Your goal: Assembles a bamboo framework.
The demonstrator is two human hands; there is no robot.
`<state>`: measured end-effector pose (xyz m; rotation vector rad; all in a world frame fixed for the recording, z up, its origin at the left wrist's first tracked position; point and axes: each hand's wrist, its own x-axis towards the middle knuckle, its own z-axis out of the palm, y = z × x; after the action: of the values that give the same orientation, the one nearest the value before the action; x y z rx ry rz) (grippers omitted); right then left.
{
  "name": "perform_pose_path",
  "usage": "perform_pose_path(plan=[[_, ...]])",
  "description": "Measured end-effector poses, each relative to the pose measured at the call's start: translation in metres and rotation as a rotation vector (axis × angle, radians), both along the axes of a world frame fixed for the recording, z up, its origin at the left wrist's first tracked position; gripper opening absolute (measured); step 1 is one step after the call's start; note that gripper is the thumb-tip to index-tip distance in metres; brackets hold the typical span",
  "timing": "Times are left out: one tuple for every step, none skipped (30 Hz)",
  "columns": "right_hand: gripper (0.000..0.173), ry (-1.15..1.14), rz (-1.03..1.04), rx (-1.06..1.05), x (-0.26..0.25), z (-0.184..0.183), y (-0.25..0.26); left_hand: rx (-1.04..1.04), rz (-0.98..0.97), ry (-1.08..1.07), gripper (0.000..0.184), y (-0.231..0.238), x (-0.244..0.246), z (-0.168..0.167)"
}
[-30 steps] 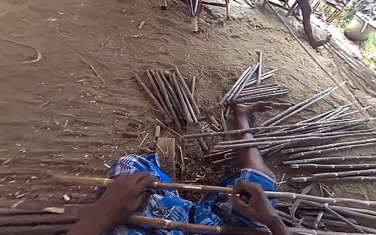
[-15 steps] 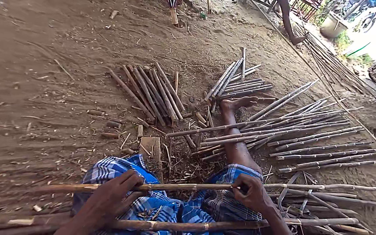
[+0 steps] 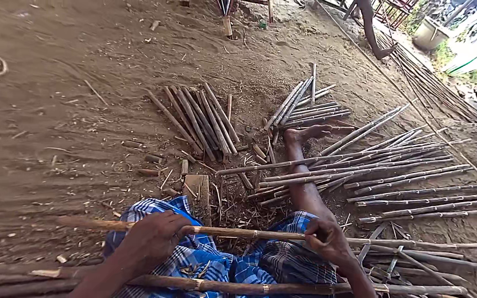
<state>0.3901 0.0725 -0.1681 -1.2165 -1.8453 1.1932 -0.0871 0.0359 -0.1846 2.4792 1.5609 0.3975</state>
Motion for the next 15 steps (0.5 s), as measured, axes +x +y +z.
perform_pose_path(plan=[[0.005,0.036,-0.034,-0.025,0.001,0.002,0.000,-0.009,-0.008,0.007,0.063,0.001,0.005,0.003],[0.006,0.044,-0.042,-0.030,-0.001,0.002,-0.001,-0.025,-0.021,0.014,0.061,0.000,0.009,0.007],[0.006,0.024,-0.024,-0.012,-0.007,0.001,-0.004,-0.046,-0.037,0.022,0.059,0.001,0.013,0.011],[0.006,-0.020,0.002,0.038,-0.016,0.001,-0.007,-0.065,-0.050,0.028,0.053,0.002,0.016,0.014],[0.005,-0.060,0.024,0.104,-0.026,0.001,-0.009,-0.071,-0.059,0.013,0.045,0.003,0.018,0.015],[0.005,-0.078,0.040,0.159,-0.035,0.002,-0.012,-0.057,-0.070,-0.015,0.037,0.004,0.018,0.014],[0.006,-0.068,0.056,0.198,-0.045,0.002,-0.014,-0.035,-0.082,-0.046,0.032,0.004,0.017,0.014],[0.006,-0.051,0.074,0.233,-0.056,0.001,-0.015,-0.011,-0.097,-0.075,0.031,0.004,0.016,0.014],[0.006,-0.043,0.089,0.261,-0.066,-0.001,-0.016,0.012,-0.113,-0.090,0.031,0.003,0.015,0.015],[0.006,-0.035,0.096,0.278,-0.075,-0.003,-0.016,0.029,-0.128,-0.090,0.034,0.002,0.014,0.015],[0.005,-0.031,0.094,0.284,-0.083,-0.006,-0.015,0.045,-0.142,-0.083,0.037,0.001,0.014,0.016],[0.005,-0.032,0.090,0.286,-0.089,-0.008,-0.014,0.054,-0.151,-0.072,0.038,-0.001,0.013,0.018],[0.004,-0.039,0.083,0.290,-0.094,-0.010,-0.012,0.059,-0.153,-0.062,0.040,-0.002,0.012,0.021],[0.004,-0.047,0.075,0.294,-0.097,-0.011,-0.011,0.060,-0.151,-0.055,0.042,-0.003,0.011,0.024],[0.004,-0.058,0.067,0.294,-0.099,-0.011,-0.010,0.061,-0.151,-0.048,0.043,-0.003,0.011,0.026]])
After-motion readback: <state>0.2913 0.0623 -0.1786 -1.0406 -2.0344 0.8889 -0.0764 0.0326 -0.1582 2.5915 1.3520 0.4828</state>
